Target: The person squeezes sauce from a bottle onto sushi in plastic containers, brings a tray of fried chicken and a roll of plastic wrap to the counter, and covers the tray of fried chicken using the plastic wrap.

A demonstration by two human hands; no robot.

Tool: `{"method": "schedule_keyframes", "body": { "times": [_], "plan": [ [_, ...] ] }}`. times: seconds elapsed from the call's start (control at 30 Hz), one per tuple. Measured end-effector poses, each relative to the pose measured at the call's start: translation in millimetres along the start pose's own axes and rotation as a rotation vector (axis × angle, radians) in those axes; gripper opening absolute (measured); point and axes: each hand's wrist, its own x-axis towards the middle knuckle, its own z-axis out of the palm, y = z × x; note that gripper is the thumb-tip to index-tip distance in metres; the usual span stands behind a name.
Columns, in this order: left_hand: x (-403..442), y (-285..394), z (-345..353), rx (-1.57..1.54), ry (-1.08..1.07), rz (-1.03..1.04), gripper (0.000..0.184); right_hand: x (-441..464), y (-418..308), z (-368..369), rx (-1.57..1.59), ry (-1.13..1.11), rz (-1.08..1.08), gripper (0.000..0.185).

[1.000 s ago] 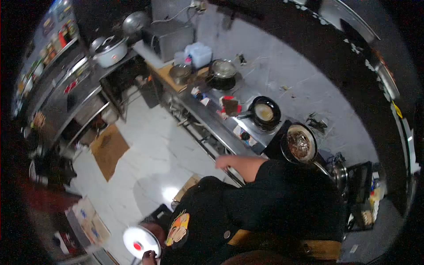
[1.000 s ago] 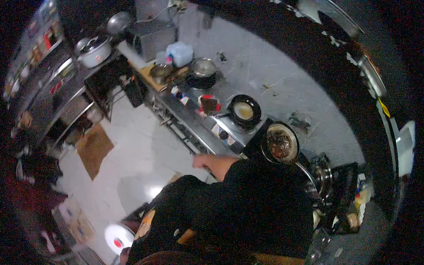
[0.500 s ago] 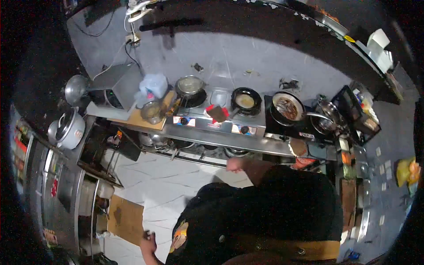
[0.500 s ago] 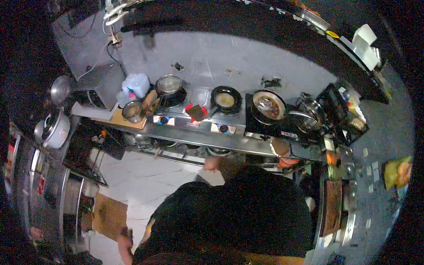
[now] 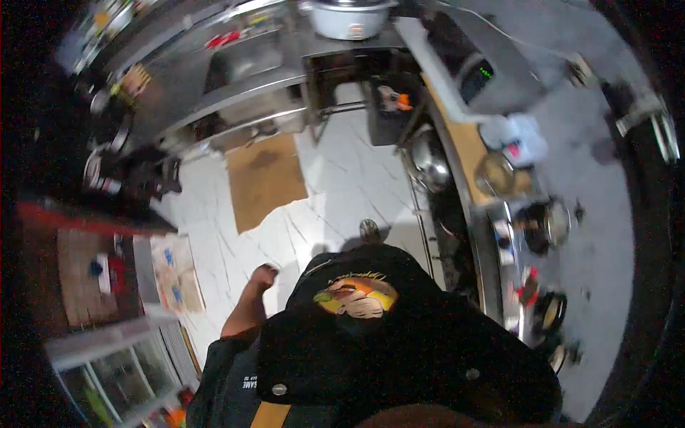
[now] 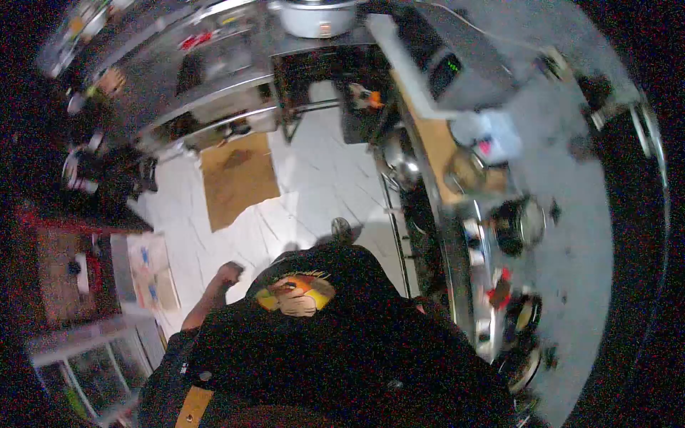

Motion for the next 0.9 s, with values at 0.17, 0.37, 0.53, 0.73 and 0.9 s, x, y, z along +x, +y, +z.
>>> {"method": "schedule_keyframes", "body": {
  "times": [0.17, 0.37, 0.53, 0.73, 0.9],
  "plan": [
    [-141.2, 1.3, -32.9, -1.475, 0.355, -1.504, 0.03, 83.7, -206.9, -98.8, -0.329, -0.056, -0.065, 0.024],
    [-191.8, 41.9, 25.0, -1.354, 0.595, -0.955, 0.031, 187.5, -530.2, -113.2, -0.596, 0.047, -0.376, 0.019],
    [-119.0, 119.2, 55.5, -1.567, 0.726, -0.764, 0.029, 210.1, -707.5, 5.5, -0.374, -0.056, -0.624, 0.018],
    [-136.6, -6.1, 44.4, -1.507, 0.456, -0.793, 0.025, 244.0, -732.6, 146.4, -0.876, -0.261, -0.462, 0.023],
    [-193.6, -227.4, -24.6, -0.274, 0.27, -0.536, 0.026, 214.1, -775.6, 223.1, -0.843, -0.372, -0.225, 0.032]
  ]
}}
